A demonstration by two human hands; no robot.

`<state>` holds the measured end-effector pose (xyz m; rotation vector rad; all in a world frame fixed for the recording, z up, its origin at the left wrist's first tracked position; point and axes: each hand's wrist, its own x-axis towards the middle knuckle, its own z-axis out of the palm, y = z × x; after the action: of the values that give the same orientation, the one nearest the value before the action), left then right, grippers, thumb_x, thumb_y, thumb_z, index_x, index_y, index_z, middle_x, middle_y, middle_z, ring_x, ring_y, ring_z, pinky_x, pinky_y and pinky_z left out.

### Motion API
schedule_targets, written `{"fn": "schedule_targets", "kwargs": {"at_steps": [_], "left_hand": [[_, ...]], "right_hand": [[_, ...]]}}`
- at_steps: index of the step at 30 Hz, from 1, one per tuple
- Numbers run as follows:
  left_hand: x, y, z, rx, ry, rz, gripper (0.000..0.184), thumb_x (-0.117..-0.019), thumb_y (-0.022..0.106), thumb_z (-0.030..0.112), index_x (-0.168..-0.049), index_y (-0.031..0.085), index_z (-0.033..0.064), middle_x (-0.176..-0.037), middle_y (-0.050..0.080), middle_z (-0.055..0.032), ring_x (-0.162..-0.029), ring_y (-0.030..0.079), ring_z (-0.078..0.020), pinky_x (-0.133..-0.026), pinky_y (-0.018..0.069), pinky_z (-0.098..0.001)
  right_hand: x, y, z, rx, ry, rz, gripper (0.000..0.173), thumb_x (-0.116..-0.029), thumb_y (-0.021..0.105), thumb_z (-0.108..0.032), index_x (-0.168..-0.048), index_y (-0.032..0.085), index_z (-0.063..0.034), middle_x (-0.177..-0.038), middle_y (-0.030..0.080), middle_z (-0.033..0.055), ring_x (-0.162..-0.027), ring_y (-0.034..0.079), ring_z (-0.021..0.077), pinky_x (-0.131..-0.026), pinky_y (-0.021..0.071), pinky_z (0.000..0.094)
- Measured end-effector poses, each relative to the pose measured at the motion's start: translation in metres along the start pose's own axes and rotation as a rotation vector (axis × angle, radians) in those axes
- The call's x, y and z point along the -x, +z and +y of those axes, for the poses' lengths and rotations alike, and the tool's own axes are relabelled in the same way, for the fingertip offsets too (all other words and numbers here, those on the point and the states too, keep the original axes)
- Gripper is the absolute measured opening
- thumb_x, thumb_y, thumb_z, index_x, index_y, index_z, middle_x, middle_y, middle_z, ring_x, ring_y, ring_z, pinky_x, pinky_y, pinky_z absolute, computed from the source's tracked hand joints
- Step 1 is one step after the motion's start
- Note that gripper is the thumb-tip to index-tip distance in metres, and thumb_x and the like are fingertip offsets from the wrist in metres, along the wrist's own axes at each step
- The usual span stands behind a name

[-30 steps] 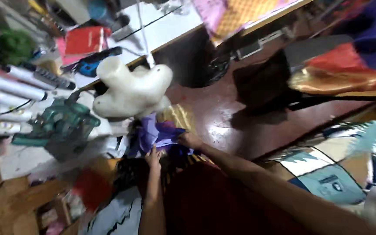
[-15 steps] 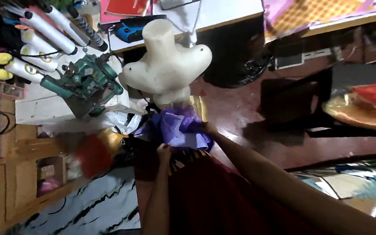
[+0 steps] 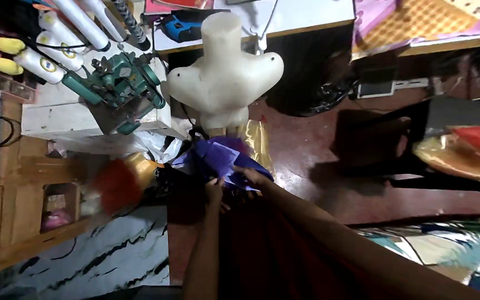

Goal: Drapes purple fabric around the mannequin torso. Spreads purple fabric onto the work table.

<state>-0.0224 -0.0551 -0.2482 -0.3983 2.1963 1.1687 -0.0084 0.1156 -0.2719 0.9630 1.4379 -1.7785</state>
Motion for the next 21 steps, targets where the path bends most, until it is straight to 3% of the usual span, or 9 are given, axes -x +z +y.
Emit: {"fn": "schedule_targets", "kwargs": {"at_steps": [1, 3, 6, 9, 12, 14, 16, 18, 21], "left_hand": [[-0.001, 0.001, -0.002, 0.015, 0.036, 0.014, 0.031, -0.101, 0.066, 0.024, -0.1, 0.073, -0.0064, -0.094, 0.074, -0.0173, -0.087, 0.071, -0.0228, -0.089, 0.0561, -0.0427], [-0.001, 0.002, -0.004, 0.024, 0.093, 0.032, 0.03, -0.0996, 0.068, 0.023, -0.096, 0.074, -0.0065, -0.09, 0.074, -0.0159, -0.085, 0.071, -0.0201, -0.087, 0.0571, -0.04], [0.001, 0.0, -0.006, 0.071, 0.15, 0.052, 0.029, -0.0985, 0.069, 0.019, -0.091, 0.073, -0.0086, -0.086, 0.074, -0.0153, -0.079, 0.071, -0.0164, -0.084, 0.0579, -0.036], [-0.002, -0.002, -0.008, 0.099, 0.182, 0.079, 0.03, -0.0985, 0.068, 0.017, -0.087, 0.072, -0.0101, -0.082, 0.073, -0.0152, -0.075, 0.07, -0.0143, -0.081, 0.058, -0.0334], [-0.006, -0.006, -0.005, 0.05, 0.152, 0.073, 0.032, -0.1007, 0.066, 0.019, -0.088, 0.072, -0.0095, -0.084, 0.073, -0.0156, -0.078, 0.07, -0.0159, -0.083, 0.0569, -0.0348], [-0.008, -0.009, -0.005, -0.018, 0.165, 0.075, 0.032, -0.1009, 0.065, 0.021, -0.092, 0.072, -0.0095, -0.089, 0.073, -0.0189, -0.086, 0.071, -0.022, -0.088, 0.0559, -0.0402], [-0.006, -0.011, 0.001, -0.106, 0.188, 0.089, 0.033, -0.0984, 0.068, 0.024, -0.101, 0.073, -0.0087, -0.103, 0.072, -0.0235, -0.102, 0.069, -0.0306, -0.098, 0.0519, -0.0472], [-0.003, -0.013, 0.012, -0.134, 0.193, 0.07, 0.04, -0.095, 0.073, 0.028, -0.115, 0.07, -0.0072, -0.119, 0.069, -0.025, -0.116, 0.065, -0.0332, -0.106, 0.0491, -0.047], [-0.006, -0.008, 0.025, -0.077, 0.177, 0.021, 0.052, -0.0916, 0.078, 0.028, -0.127, 0.063, -0.0078, -0.128, 0.065, -0.0252, -0.119, 0.065, -0.0318, -0.105, 0.0512, -0.0439]], "right_hand": [[-0.002, 0.004, -0.002, -0.038, 0.018, 0.01, 0.054, -0.106, 0.054, -0.045, -0.136, 0.057, 0.0003, -0.129, 0.063, 0.0176, -0.114, 0.062, 0.0249, -0.097, 0.0511, 0.0438], [-0.008, 0.009, -0.004, -0.072, 0.006, 0.031, 0.047, -0.1048, 0.06, -0.034, -0.137, 0.056, 0.0002, -0.126, 0.063, 0.0176, -0.111, 0.061, 0.0243, -0.095, 0.0516, 0.0428], [-0.01, 0.013, -0.015, -0.039, -0.055, 0.089, 0.034, -0.1011, 0.065, -0.016, -0.128, 0.061, 0.0032, -0.117, 0.065, 0.018, -0.101, 0.061, 0.0229, -0.089, 0.0518, 0.041], [-0.014, 0.006, -0.028, 0.094, -0.157, 0.153, 0.031, -0.0978, 0.071, -0.017, -0.117, 0.066, 0.0066, -0.108, 0.067, 0.0187, -0.093, 0.062, 0.0221, -0.087, 0.0517, 0.0404], [-0.023, -0.008, -0.036, 0.215, -0.25, 0.195, 0.035, -0.0954, 0.075, -0.023, -0.112, 0.068, 0.0075, -0.106, 0.068, 0.022, -0.094, 0.063, 0.0279, -0.089, 0.0517, 0.0478], [-0.022, -0.013, -0.044, 0.281, -0.28, 0.19, 0.036, -0.0953, 0.076, -0.023, -0.112, 0.068, 0.008, -0.106, 0.068, 0.0234, -0.096, 0.064, 0.0305, -0.09, 0.051, 0.0503], [-0.023, -0.016, -0.051, 0.395, -0.335, 0.164, 0.034, -0.0954, 0.075, -0.023, -0.105, 0.068, 0.0087, -0.1, 0.067, 0.0245, -0.092, 0.063, 0.0335, -0.088, 0.0504, 0.0538], [-0.022, -0.015, -0.057, 0.48, -0.371, 0.126, 0.034, -0.0954, 0.076, -0.023, -0.1, 0.068, 0.0101, -0.096, 0.067, 0.0261, -0.09, 0.063, 0.0363, -0.087, 0.0496, 0.0567], [-0.017, -0.009, -0.064, 0.51, -0.348, 0.086, 0.035, -0.095, 0.076, -0.025, -0.104, 0.069, 0.0081, -0.098, 0.068, 0.0238, -0.091, 0.063, 0.033, -0.087, 0.0507, 0.0537]]}}
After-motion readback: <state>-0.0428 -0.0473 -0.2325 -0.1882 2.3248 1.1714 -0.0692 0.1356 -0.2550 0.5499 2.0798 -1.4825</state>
